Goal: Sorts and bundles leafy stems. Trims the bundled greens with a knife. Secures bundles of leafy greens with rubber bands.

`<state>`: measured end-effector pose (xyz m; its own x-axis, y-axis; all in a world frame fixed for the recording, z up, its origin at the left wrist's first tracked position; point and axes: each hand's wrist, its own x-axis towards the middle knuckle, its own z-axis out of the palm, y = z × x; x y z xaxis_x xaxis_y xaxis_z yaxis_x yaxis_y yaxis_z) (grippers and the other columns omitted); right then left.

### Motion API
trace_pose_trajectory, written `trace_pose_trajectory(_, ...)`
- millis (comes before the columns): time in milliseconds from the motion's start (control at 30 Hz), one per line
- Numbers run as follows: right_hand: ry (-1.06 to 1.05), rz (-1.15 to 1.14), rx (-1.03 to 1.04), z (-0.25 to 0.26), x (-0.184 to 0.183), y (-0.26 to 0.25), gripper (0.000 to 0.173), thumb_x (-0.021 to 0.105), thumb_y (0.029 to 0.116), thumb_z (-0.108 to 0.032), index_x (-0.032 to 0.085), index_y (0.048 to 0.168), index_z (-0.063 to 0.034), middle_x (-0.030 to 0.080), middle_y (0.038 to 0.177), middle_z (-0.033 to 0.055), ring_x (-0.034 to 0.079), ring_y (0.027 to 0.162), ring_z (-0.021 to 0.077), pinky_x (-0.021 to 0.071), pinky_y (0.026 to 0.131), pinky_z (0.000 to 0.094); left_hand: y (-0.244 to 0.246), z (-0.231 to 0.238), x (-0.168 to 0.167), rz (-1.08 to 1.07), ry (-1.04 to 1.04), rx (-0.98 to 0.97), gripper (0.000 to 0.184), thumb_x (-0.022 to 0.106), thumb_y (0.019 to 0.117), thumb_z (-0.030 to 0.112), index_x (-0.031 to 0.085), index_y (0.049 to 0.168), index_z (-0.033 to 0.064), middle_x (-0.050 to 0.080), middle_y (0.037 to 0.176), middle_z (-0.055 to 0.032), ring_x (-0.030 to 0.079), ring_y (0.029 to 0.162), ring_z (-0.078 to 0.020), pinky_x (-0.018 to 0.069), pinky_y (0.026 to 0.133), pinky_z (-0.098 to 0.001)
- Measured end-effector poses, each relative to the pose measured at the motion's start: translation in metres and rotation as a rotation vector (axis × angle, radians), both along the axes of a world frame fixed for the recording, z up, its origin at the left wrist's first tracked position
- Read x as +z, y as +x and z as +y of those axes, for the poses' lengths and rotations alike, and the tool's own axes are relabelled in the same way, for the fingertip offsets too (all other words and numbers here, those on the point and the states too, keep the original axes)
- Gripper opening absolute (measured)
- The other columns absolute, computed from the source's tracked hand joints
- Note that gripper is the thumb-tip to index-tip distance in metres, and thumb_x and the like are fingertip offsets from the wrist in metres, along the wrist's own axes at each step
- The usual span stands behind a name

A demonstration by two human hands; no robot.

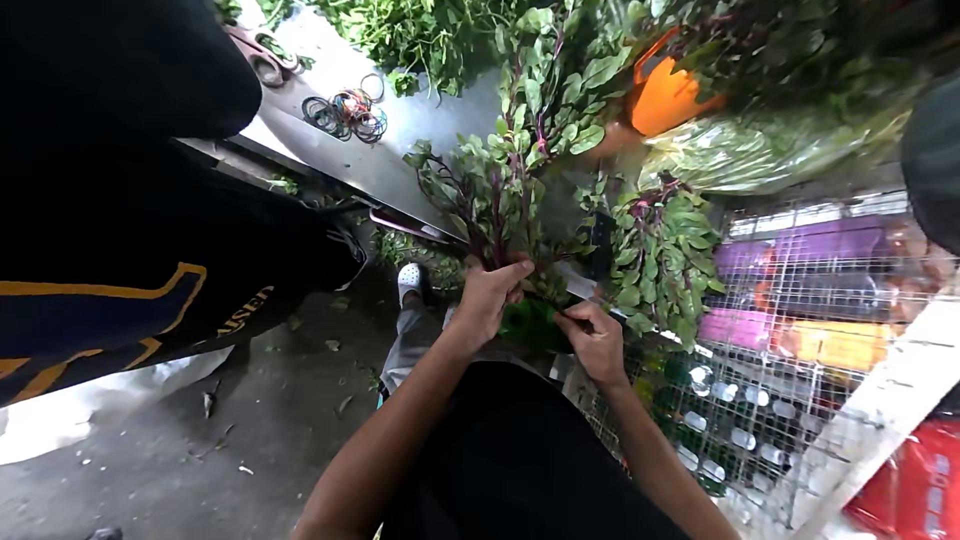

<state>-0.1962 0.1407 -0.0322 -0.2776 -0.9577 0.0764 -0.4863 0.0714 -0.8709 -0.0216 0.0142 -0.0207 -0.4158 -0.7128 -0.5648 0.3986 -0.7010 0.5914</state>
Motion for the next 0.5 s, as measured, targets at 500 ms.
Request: trace_pose_trajectory(500, -0.052, 0.096, -0.111, 0.007, 0.006, 0.006, 0.008, 0.073, 0.0836, -0.003, 0.067, 0.087, -0.0004, 0.07, 0.09, 0.0047, 0.066, 0.088, 0.0004, 0.0555, 0.079, 0.0146, 0.004, 0.0, -0.009, -0.007, -0.088, -0.003, 0.025, 0.072, 0.0914, 0.002, 0.063, 0.114, 0.006, 0.068, 0.092, -0.0078, 0.056, 0.059, -0.0098, 0.0495, 0.053, -0.0227)
